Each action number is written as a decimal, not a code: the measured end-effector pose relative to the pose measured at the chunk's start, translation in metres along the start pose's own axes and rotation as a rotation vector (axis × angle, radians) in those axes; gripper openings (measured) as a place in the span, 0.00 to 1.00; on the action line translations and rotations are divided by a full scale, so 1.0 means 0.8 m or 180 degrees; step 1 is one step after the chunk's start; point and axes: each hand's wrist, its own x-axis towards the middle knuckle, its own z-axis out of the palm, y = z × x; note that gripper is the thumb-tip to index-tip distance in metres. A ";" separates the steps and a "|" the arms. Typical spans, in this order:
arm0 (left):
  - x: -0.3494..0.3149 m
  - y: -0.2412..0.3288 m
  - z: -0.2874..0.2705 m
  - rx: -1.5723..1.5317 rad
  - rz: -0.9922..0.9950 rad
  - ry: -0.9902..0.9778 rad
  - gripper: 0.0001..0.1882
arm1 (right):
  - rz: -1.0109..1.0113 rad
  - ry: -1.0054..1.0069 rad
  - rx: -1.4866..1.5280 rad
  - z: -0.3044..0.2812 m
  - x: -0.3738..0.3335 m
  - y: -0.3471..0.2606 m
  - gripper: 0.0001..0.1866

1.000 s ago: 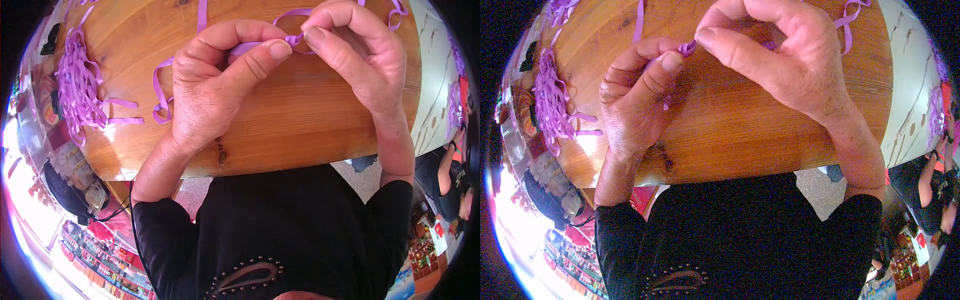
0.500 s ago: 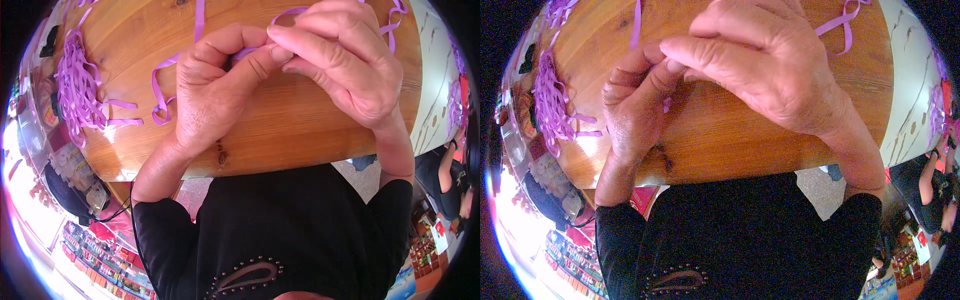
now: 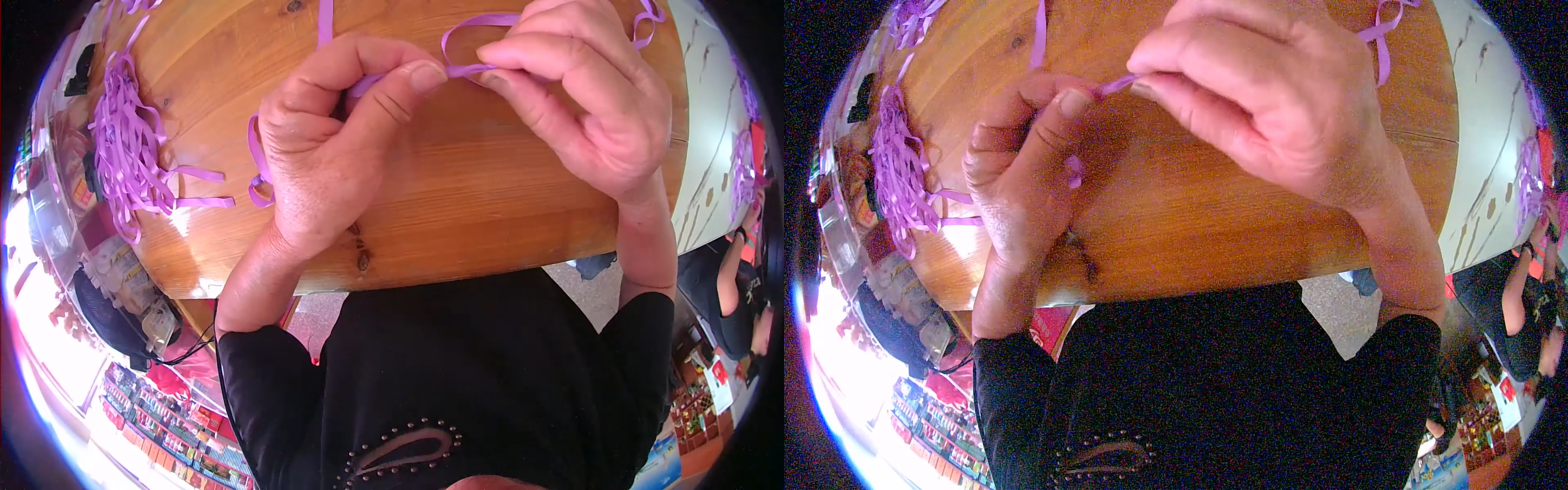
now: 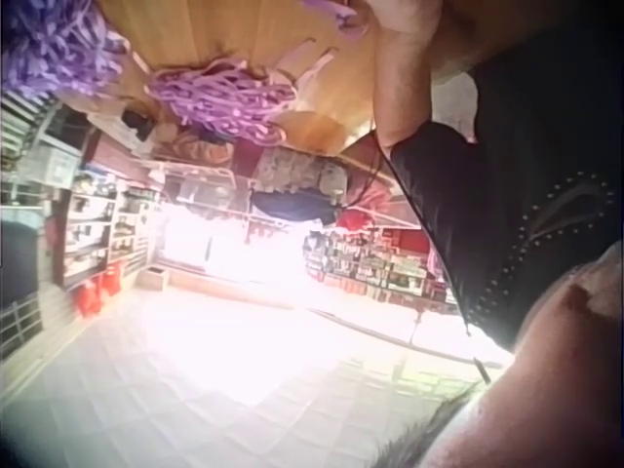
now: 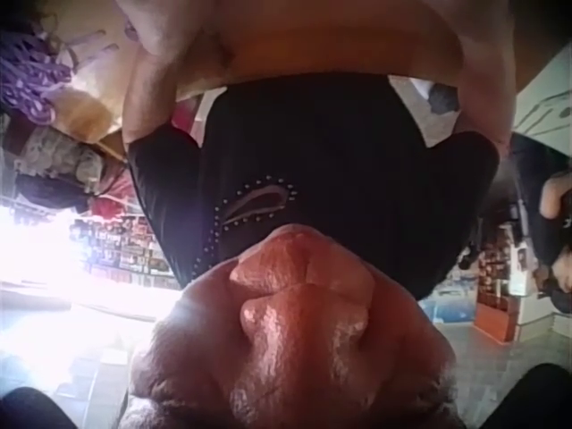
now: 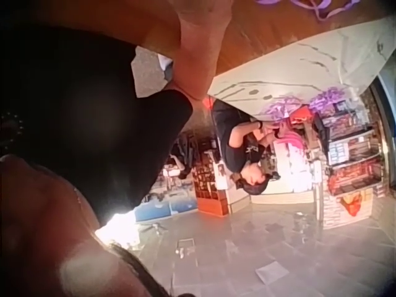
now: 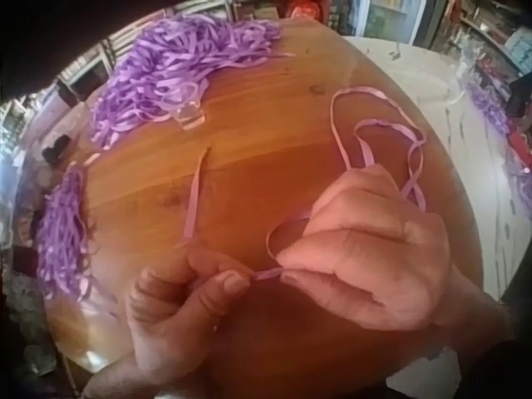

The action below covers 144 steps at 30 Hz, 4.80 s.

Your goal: The person rolls a purple ribbon into a small flower by hand and then ties several knots along a long purple ribbon.

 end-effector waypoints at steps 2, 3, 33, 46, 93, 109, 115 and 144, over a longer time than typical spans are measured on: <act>0.001 0.001 -0.002 -0.0023 -0.0249 0.0056 0.05 | 0.0050 0.0056 0.0096 0.004 0.000 -0.001 0.14; 0.003 0.000 -0.002 -0.0160 -0.0340 0.0077 0.05 | 0.0106 0.0109 0.0189 0.006 -0.002 -0.001 0.16; 0.021 0.023 -0.055 0.1499 0.1104 0.0469 0.08 | -0.0810 0.0667 -0.0127 0.030 0.003 0.049 0.07; -0.081 0.013 -0.151 0.3006 0.0961 0.0539 0.14 | -0.0075 0.1551 -0.0753 0.022 -0.004 0.092 0.09; -0.009 0.025 -0.053 -0.0336 0.0385 0.0663 0.10 | -0.0275 0.0768 0.1962 0.081 0.016 -0.015 0.18; -0.001 0.032 -0.042 -0.0663 0.0474 -0.0409 0.13 | -0.1387 0.1256 -0.0156 0.065 0.017 -0.012 0.21; -0.009 0.041 -0.038 -0.0440 0.0170 -0.0108 0.10 | -0.1531 0.1298 -0.0319 0.065 0.018 -0.012 0.23; 0.001 0.056 -0.035 0.1128 0.0973 -0.0749 0.12 | -0.1541 0.1435 -0.0501 0.042 0.013 -0.017 0.26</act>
